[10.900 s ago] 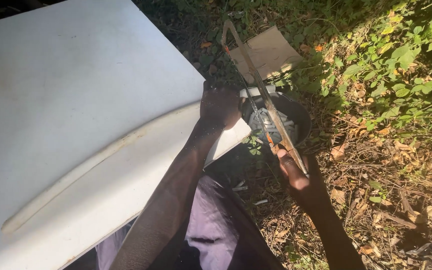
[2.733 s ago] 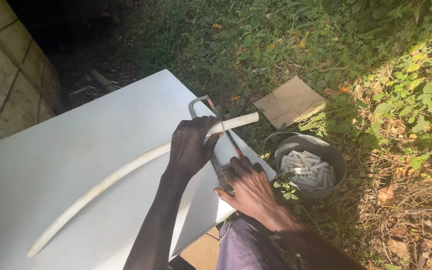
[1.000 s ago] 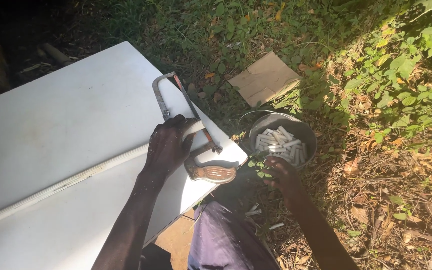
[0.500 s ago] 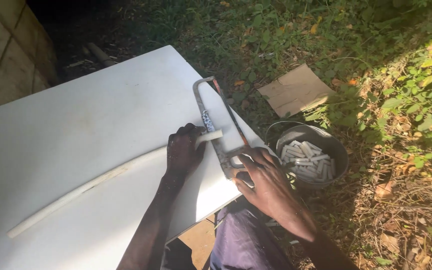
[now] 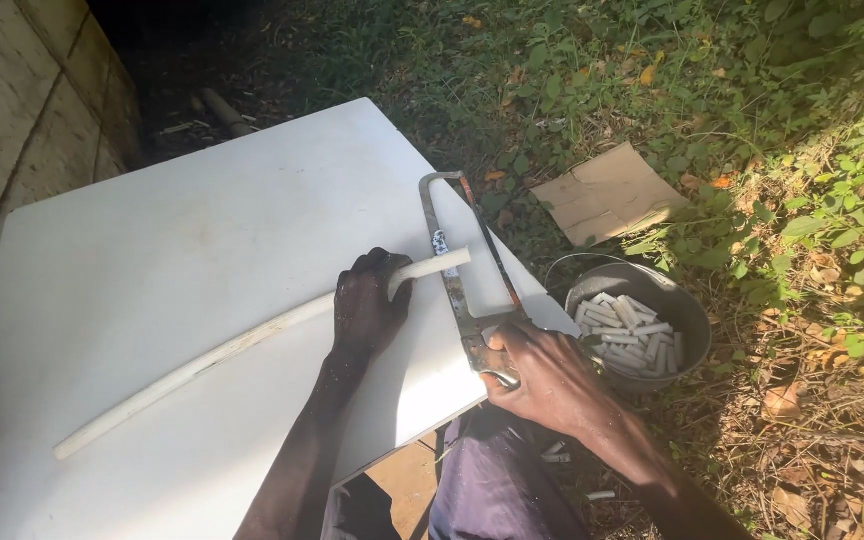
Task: Cutting small, uniform pieces of white plastic tubing using a hacksaw and collecting them in a bucket.
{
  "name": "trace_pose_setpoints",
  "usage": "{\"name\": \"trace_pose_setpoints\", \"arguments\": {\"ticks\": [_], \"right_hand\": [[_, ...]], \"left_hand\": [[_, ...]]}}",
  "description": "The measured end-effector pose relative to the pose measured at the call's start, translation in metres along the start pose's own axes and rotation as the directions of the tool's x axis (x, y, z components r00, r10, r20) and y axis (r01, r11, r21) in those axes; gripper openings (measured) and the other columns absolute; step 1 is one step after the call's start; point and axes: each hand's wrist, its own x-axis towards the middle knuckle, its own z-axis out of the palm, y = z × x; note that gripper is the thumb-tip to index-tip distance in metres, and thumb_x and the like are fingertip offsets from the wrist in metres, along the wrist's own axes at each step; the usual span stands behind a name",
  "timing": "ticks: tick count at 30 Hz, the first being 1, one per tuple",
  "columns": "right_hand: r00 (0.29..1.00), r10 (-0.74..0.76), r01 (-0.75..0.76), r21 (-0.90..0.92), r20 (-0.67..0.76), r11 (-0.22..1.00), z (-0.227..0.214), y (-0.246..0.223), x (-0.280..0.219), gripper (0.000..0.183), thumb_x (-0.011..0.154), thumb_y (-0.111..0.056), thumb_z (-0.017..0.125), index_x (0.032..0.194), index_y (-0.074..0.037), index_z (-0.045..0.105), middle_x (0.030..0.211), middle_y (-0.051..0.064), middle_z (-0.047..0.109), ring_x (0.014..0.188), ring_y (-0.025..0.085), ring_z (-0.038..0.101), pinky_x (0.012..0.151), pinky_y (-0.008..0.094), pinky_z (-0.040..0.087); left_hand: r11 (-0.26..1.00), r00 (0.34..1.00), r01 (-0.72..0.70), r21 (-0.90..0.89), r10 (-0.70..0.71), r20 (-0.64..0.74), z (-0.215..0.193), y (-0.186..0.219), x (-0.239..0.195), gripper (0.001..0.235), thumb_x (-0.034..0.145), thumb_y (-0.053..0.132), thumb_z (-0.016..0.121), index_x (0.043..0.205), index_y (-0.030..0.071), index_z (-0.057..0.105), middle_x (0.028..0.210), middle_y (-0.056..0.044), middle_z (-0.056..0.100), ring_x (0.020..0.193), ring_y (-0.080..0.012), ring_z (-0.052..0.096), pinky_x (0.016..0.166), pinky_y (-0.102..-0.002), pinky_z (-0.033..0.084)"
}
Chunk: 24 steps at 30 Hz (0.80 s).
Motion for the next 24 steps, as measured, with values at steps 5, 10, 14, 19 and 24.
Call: {"name": "trace_pose_setpoints", "arguments": {"ticks": [5, 10, 14, 19, 24], "right_hand": [[0.962, 0.268, -0.266, 0.034, -0.058, 0.963, -0.01, 0.014, -0.017, 0.022, 0.088, -0.023, 0.072, 0.104, -0.011, 0.063, 0.063, -0.001, 0.074, 0.044, 0.011, 0.069, 0.035, 0.023, 0.058], [0.744, 0.644, -0.539, 0.408, -0.18, 0.737, -0.037, 0.044, -0.053, 0.01, 0.094, -0.023, 0.066, 0.095, -0.012, 0.064, 0.065, 0.002, 0.058, 0.054, 0.014, 0.052, 0.048, 0.028, 0.045], [0.689, 0.568, -0.396, 0.423, -0.449, 0.815, -0.034, 0.071, -0.086, 0.022, 0.09, -0.009, 0.072, 0.107, -0.005, 0.059, 0.085, 0.011, 0.069, 0.064, 0.019, 0.063, 0.051, 0.029, 0.052], [0.726, 0.599, -0.249, 0.682, -0.338, 0.687, -0.02, 0.097, -0.126, 0.021, 0.097, -0.028, 0.055, 0.105, -0.009, 0.06, 0.078, 0.002, 0.063, 0.063, 0.013, 0.058, 0.049, 0.026, 0.051], [0.628, 0.759, -0.31, 0.841, -0.168, 0.443, -0.013, 0.059, -0.131, 0.028, 0.099, -0.028, 0.058, 0.084, -0.005, 0.066, 0.057, 0.001, 0.047, 0.05, 0.015, 0.045, 0.048, 0.03, 0.037]], "left_hand": [[0.997, 0.999, 0.047, -0.062, -0.047, 0.003, 0.005, 0.022, 0.008, 0.025, 0.089, 0.023, 0.053, 0.109, 0.013, 0.066, 0.1, -0.004, 0.064, 0.088, -0.0283, 0.062, 0.08, -0.043, 0.047], [0.995, 0.999, -0.03, -0.091, 0.031, 0.013, 0.04, 0.048, 0.022, 0.025, 0.087, 0.019, 0.06, 0.111, 0.016, 0.067, 0.099, -0.004, 0.063, 0.09, -0.0305, 0.062, 0.079, -0.045, 0.05], [0.985, 0.982, -0.169, -0.014, 0.17, 0.085, 0.082, 0.079, 0.029, 0.025, 0.083, 0.016, 0.066, 0.107, 0.017, 0.071, 0.096, -0.004, 0.065, 0.091, -0.0291, 0.06, 0.073, -0.046, 0.046], [0.97, 0.967, -0.244, -0.007, 0.244, 0.072, 0.116, 0.096, 0.039, 0.027, 0.08, 0.028, 0.067, 0.106, 0.021, 0.07, 0.107, -0.002, 0.069, 0.1, -0.0278, 0.058, 0.083, -0.046, 0.043], [0.966, 0.964, -0.258, 0.025, 0.256, 0.066, 0.113, 0.083, 0.036, 0.032, 0.083, 0.038, 0.059, 0.105, 0.018, 0.071, 0.117, 0.002, 0.067, 0.109, -0.0242, 0.054, 0.097, -0.046, 0.036]]}}
